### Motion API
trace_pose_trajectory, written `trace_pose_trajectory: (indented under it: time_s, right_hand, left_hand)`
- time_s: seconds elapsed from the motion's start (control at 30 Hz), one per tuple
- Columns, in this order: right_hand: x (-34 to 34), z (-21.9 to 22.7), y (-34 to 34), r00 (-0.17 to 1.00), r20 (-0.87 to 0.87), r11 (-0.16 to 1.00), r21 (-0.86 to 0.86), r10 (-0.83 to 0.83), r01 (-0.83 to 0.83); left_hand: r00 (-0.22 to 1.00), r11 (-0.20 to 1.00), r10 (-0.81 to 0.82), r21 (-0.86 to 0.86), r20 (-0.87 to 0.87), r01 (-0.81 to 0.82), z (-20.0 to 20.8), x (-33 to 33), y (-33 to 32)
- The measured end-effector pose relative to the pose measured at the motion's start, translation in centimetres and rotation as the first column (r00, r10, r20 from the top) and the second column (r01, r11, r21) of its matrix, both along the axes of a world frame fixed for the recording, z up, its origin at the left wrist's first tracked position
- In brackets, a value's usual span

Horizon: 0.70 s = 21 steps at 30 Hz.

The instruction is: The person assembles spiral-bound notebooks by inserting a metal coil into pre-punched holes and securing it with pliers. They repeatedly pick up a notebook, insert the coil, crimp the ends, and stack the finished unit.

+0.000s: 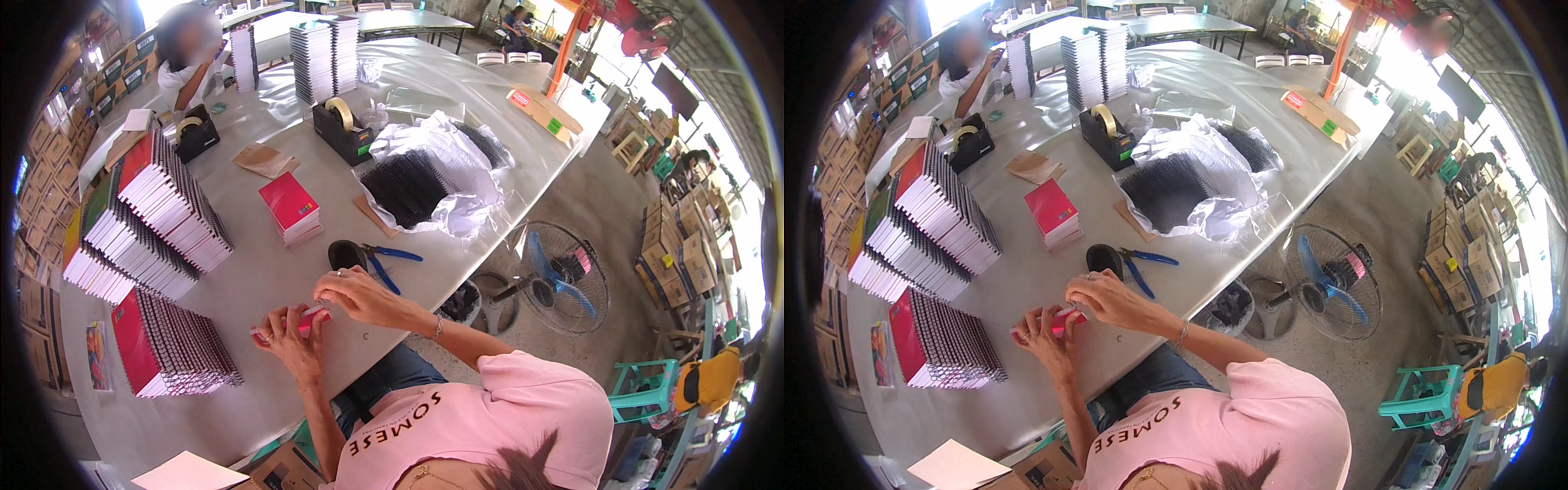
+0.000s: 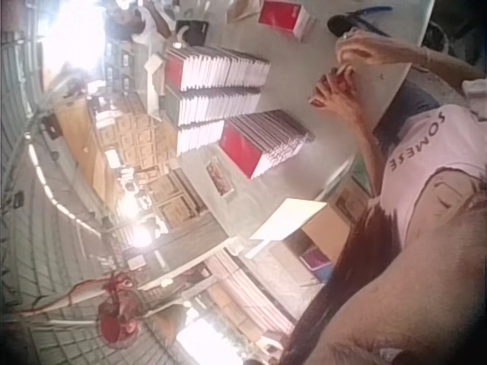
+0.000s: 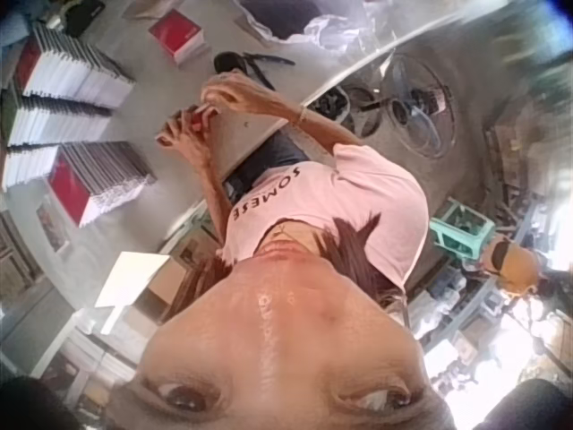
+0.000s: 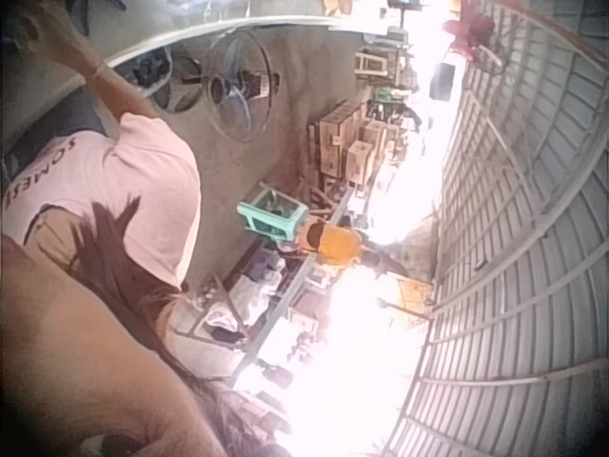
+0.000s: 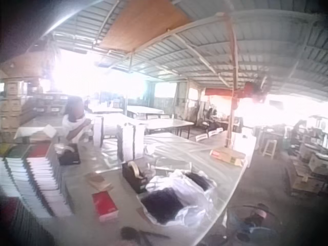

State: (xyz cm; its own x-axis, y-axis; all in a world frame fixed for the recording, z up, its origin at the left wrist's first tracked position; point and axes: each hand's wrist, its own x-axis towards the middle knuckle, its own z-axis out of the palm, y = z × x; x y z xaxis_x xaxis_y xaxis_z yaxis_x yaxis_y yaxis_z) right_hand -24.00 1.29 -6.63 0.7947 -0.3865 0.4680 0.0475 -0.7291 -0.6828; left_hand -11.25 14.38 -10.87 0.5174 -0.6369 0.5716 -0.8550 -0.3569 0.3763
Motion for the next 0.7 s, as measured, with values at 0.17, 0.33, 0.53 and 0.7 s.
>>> trace_pose_trajectory:
  time_s: [0.17, 0.33, 0.53, 0.7]
  right_hand:
    - [-0.3, -0.5, 0.0, 0.997, -0.072, 1.0, 0.012, -0.009, 0.01]
    - [-0.6, 0.4, 0.0, 0.992, -0.111, 0.998, 0.034, 0.054, -0.051]
    - [-0.8, 0.5, 0.1, 0.992, -0.12, 0.999, 0.021, 0.03, -0.027]
    - [-0.9, -0.3, 0.1, 0.995, -0.102, 1.0, -0.022, 0.011, -0.014]
  left_hand:
    - [1.0, 1.0, -0.011, -0.017, -0.001, 0.011, 0.2, -0.2, -0.1]
    - [1.0, 1.0, -0.021, -0.011, -0.006, 0.021, -0.1, 0.1, 0.2]
    - [1.0, 1.0, -0.006, -0.006, 0.012, 0.006, 0.2, 0.0, 0.0]
    - [1.0, 1.0, -0.008, 0.0, 0.012, 0.008, 0.1, -0.1, 0.0]
